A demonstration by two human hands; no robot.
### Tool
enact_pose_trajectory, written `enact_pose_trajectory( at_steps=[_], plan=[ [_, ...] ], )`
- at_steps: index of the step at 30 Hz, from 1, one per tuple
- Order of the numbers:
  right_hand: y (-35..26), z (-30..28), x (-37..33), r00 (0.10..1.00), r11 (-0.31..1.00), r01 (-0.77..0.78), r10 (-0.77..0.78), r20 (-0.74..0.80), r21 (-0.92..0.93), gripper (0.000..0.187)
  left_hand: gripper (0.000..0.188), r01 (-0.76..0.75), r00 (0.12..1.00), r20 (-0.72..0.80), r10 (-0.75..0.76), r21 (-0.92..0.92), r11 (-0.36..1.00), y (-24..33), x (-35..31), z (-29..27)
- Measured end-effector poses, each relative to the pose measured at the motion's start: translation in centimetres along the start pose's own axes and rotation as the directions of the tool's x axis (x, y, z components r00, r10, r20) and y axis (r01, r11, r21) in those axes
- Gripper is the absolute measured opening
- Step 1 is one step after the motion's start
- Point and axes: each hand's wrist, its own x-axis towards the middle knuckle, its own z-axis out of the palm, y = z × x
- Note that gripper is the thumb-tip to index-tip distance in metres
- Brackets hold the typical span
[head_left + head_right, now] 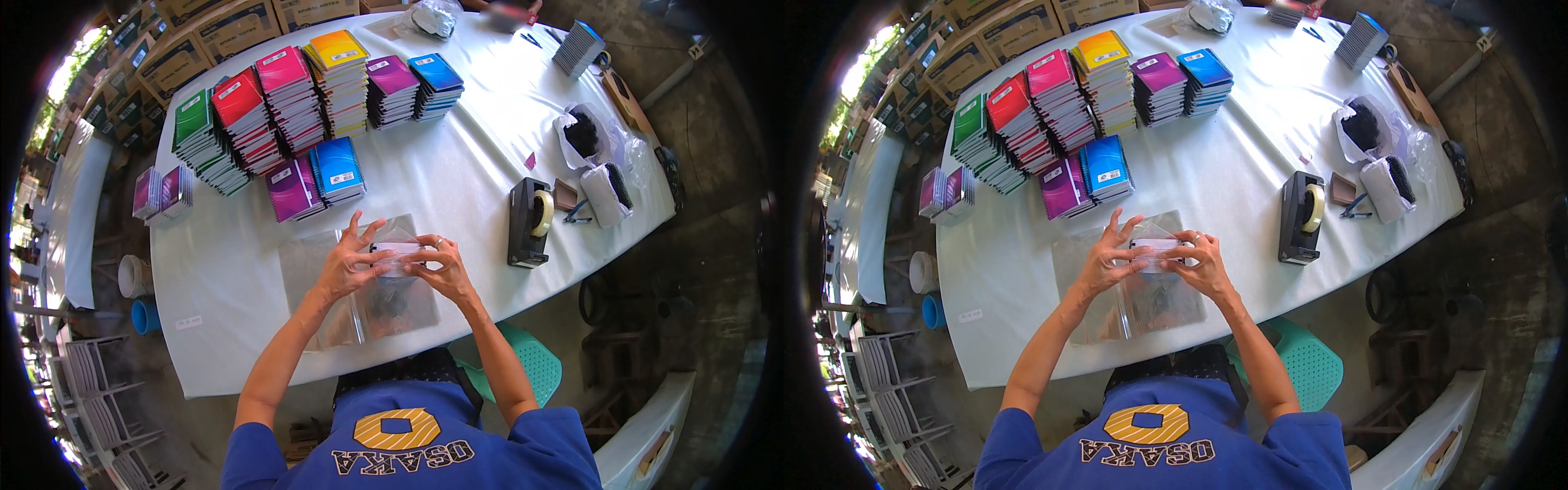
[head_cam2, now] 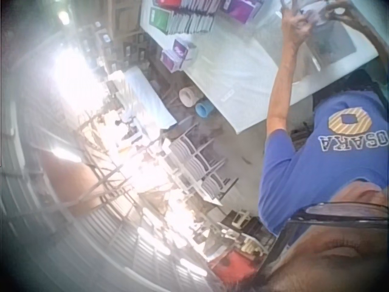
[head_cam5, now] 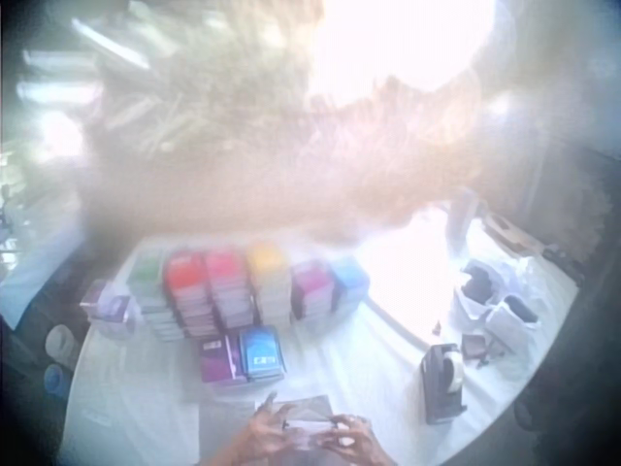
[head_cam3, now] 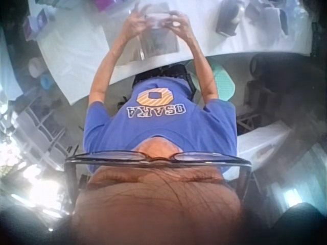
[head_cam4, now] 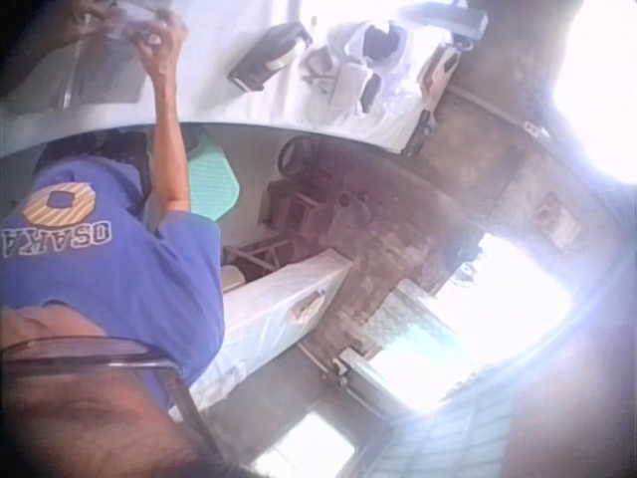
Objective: The person stacks spiral notebooks, places them into a clear plastic sleeve, and seals the package with tape from a dispenser.
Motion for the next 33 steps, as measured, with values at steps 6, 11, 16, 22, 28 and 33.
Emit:
enact_pose_trajectory(
  at_steps=[6, 11, 16, 22, 28, 33],
  plan=[
    [0.3, -0.2, 0.3, 0.987, 0.983, -0.16, 0.162, -0.022, 0.093, 0.046, 0.06, 0.132, 0.986, -0.032, -0.165, -0.459, 0.879, 1.7, 2.2, 0.1],
    [-0.1, -0.3, 2.4, 0.938, 0.845, -0.339, 0.34, 0.074, 0.413, 0.051, 0.075, 0.439, 0.888, 0.393, -0.239, -0.571, 0.694, -2.7, 3.4, -0.6],
    [0.0, -0.8, 3.0, 0.85, 0.656, -0.524, 0.449, 0.277, 0.543, 0.03, 0.061, 0.555, 0.754, 0.647, -0.114, -0.534, 0.638, -3.5, 6.0, -1.4],
    [-1.0, -0.3, 2.8, 0.876, 0.722, -0.476, 0.44, 0.198, 0.502, 0.023, 0.051, 0.587, 0.628, 0.771, -0.106, -0.38, 0.715, -3.3, 7.0, -2.4],
    [-0.9, 0.2, 2.3, 0.907, 0.771, -0.412, 0.4, 0.134, 0.485, 0.026, 0.039, 0.45, 0.758, 0.652, 0.002, -0.525, 0.722, -2.8, 6.2, -2.6],
    [-0.9, 0.5, 2.1, 0.928, 0.82, -0.365, 0.357, 0.106, 0.441, 0.025, 0.058, -0.127, 0.787, 0.615, 0.042, 0.095, 0.987, -1.1, 5.8, -2.9]
  ],
)
